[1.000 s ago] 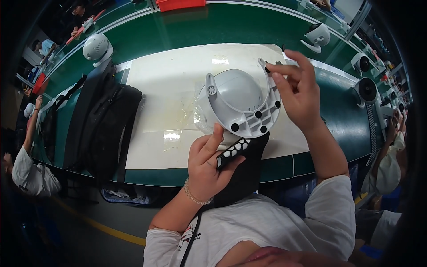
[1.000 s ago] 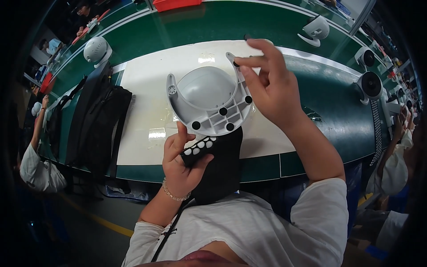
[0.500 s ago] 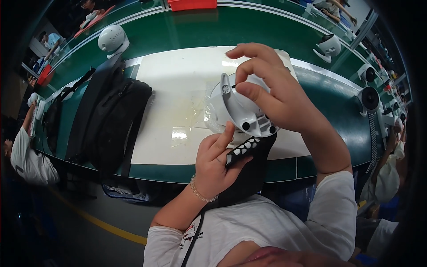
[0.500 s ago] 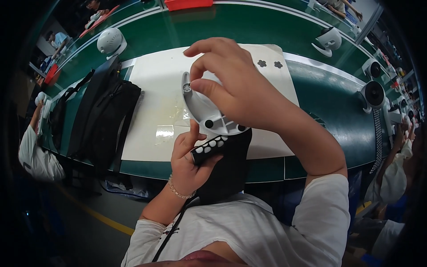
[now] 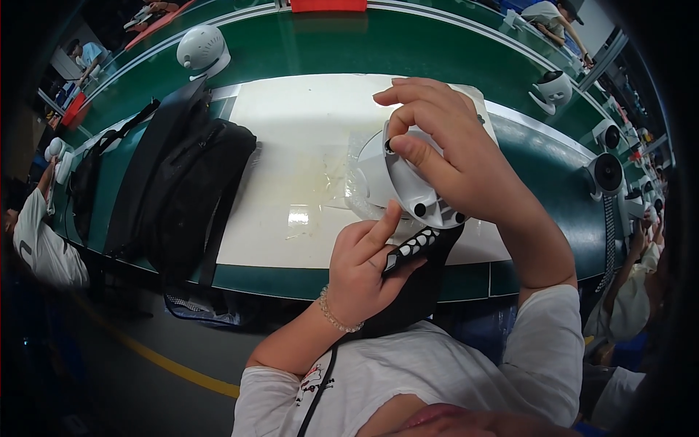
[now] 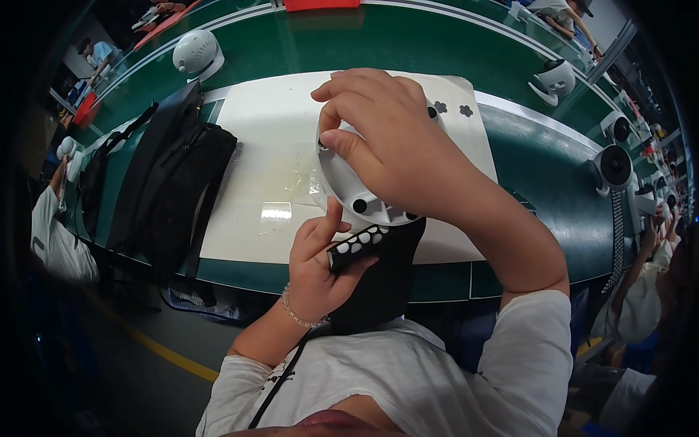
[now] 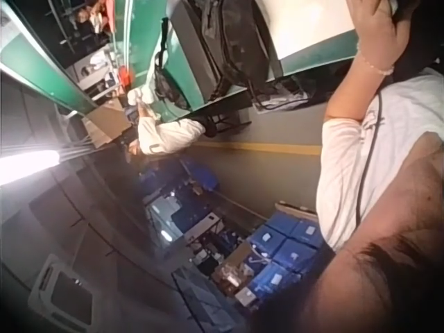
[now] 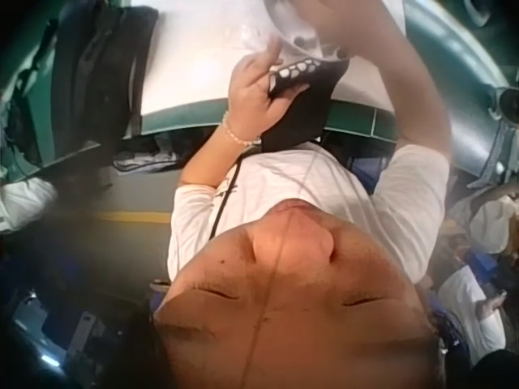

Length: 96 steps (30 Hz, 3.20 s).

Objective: Manually assembling the base components of security camera housings on a production line.

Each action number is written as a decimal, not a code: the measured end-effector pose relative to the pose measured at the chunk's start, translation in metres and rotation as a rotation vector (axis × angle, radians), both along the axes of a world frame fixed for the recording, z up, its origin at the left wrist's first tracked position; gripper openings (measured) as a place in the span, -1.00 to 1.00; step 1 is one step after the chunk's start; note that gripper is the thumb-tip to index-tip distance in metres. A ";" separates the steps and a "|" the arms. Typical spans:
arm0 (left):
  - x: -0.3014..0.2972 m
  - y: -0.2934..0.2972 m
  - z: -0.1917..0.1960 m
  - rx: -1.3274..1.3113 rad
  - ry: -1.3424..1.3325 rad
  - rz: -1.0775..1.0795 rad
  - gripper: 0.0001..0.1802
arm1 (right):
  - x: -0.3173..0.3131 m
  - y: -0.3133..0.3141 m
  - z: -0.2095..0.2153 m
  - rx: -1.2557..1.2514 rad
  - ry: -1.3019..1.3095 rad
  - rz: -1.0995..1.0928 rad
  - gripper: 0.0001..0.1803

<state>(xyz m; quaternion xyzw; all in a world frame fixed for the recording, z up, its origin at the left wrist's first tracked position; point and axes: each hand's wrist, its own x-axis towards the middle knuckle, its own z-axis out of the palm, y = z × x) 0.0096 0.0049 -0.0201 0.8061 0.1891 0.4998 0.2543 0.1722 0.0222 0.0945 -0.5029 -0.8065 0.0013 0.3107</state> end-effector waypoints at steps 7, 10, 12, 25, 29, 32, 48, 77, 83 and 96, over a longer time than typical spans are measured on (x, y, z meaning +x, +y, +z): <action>0.000 -0.001 0.000 0.017 -0.007 -0.001 -0.71 | -0.011 -0.011 0.000 0.201 -0.221 -0.113 -0.94; 0.000 -0.001 0.000 0.023 -0.018 -0.006 -0.71 | -0.015 -0.021 -0.003 0.318 -0.379 -0.185 -0.89; 0.000 0.000 0.000 0.027 -0.021 -0.002 -0.71 | -0.015 -0.029 -0.001 0.322 -0.484 -0.210 -0.81; -0.003 0.002 0.002 -0.005 -0.028 -0.048 -0.69 | 0.076 -0.006 -0.017 -0.756 0.983 0.072 -0.66; -0.021 0.005 0.019 -0.120 -0.060 -0.086 -0.70 | 0.086 0.006 -0.009 -0.662 1.123 0.136 -0.78; -0.041 0.013 0.034 -0.442 -0.059 -0.077 -0.60 | 0.101 0.036 -0.003 -0.520 1.192 0.151 -0.77; -0.059 0.134 0.022 -0.983 0.114 -0.339 -0.68 | 0.174 0.185 -0.119 -0.104 -0.354 -0.645 -0.60; -0.070 0.136 0.010 -0.787 0.083 -0.575 -0.62 | 0.013 0.246 -0.025 -0.139 0.224 -0.291 -0.70; -0.076 0.126 0.023 -0.970 0.121 -0.625 -0.50 | 0.035 0.068 -0.004 -0.305 1.231 -0.036 -0.76; -0.091 0.054 0.045 -0.693 -0.117 -0.464 -0.70 | 0.038 -0.025 -0.017 -0.464 0.910 -0.203 -0.68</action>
